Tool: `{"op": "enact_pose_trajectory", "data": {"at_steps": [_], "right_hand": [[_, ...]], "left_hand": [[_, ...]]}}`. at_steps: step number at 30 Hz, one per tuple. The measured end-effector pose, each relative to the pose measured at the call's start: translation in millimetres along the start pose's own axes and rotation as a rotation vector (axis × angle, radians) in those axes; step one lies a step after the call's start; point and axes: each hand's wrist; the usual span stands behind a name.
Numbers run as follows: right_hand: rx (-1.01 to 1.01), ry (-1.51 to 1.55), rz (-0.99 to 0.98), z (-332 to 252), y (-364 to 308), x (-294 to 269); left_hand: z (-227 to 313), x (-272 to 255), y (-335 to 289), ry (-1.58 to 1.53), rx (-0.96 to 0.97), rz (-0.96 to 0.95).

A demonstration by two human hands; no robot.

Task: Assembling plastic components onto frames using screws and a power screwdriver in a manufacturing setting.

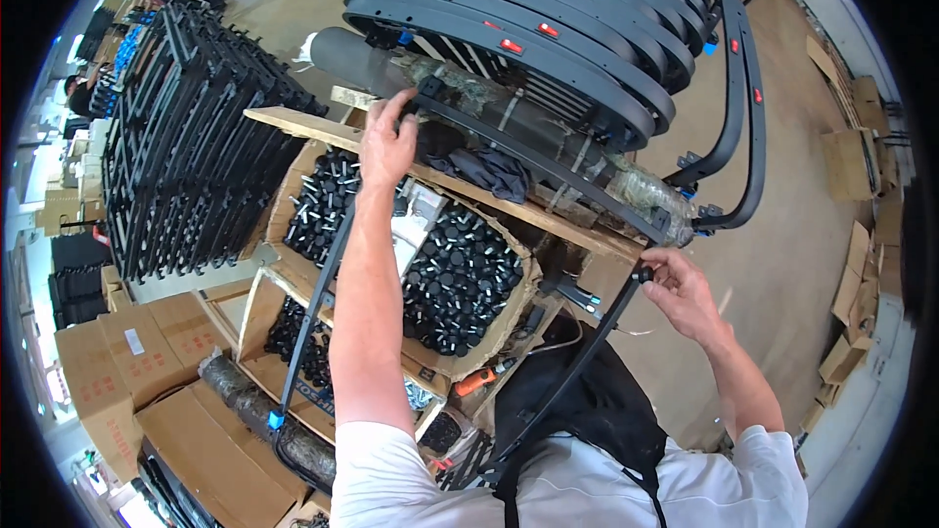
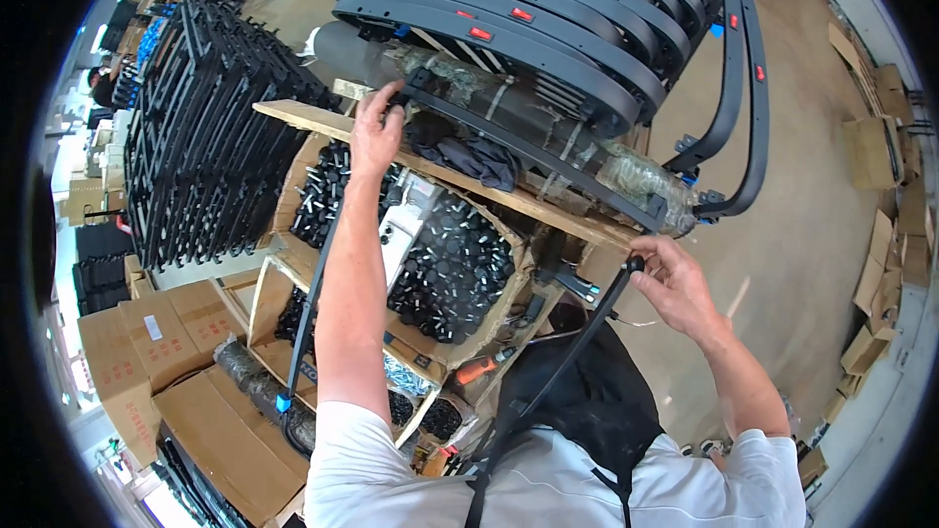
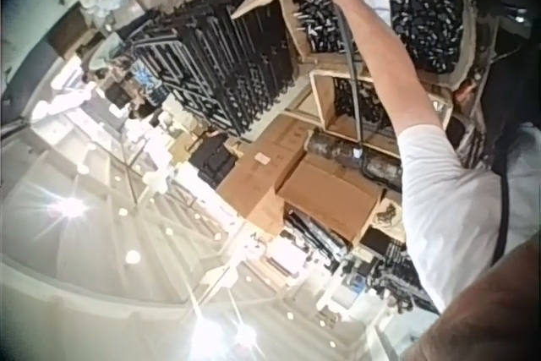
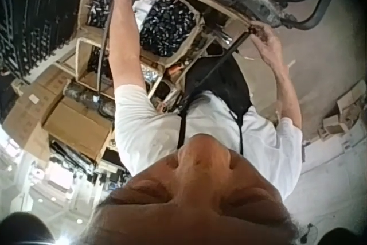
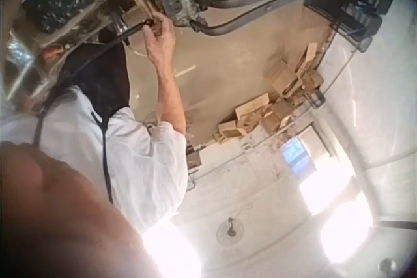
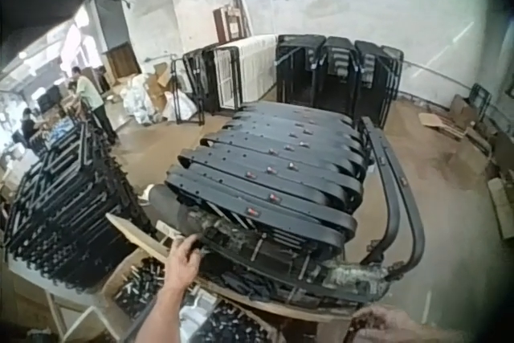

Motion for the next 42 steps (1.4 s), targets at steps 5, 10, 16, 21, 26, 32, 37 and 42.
{"op": "enact_pose_trajectory", "data": {"at_steps": [5, 10, 16, 21, 26, 32, 37, 42], "right_hand": [[-0.094, -0.235, 0.12, 9, 0, -15], [-0.152, -0.385, 0.216, 20, 1, -22], [-0.248, -0.469, 0.126, 11, 8, -13], [-0.351, -0.649, 0.093, 12, 13, -11], [-0.391, -0.758, 0.034, 5, 16, -8], [-0.181, -0.927, 0.046, -4, 23, -2], [-0.074, -1.007, 0.12, 0, 34, 3], [-0.028, -1.033, 0.078, -2, 37, 4]], "left_hand": [[-21, -6, 14, -0.091, 0.002, 0.065], [-38, -2, 8, -0.327, -0.125, 0.031], [-27, -6, 1, -0.28, -0.003, -0.018], [-18, -7, 7, -0.17, -0.06, -0.007], [-26, -7, 8, -0.24, 0.04, 0.063], [-25, -8, 6, -0.232, -0.086, 0.013], [-21, -5, 8, -0.139, -0.072, 0.051], [-21, -7, 6, -0.128, -0.133, 0.026]]}}
Point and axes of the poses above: each hand's wrist, its own y-axis towards the middle knuckle, its own x-axis out of the palm, z = x × y, and after that the axes turned 4 degrees about -x, right-handed
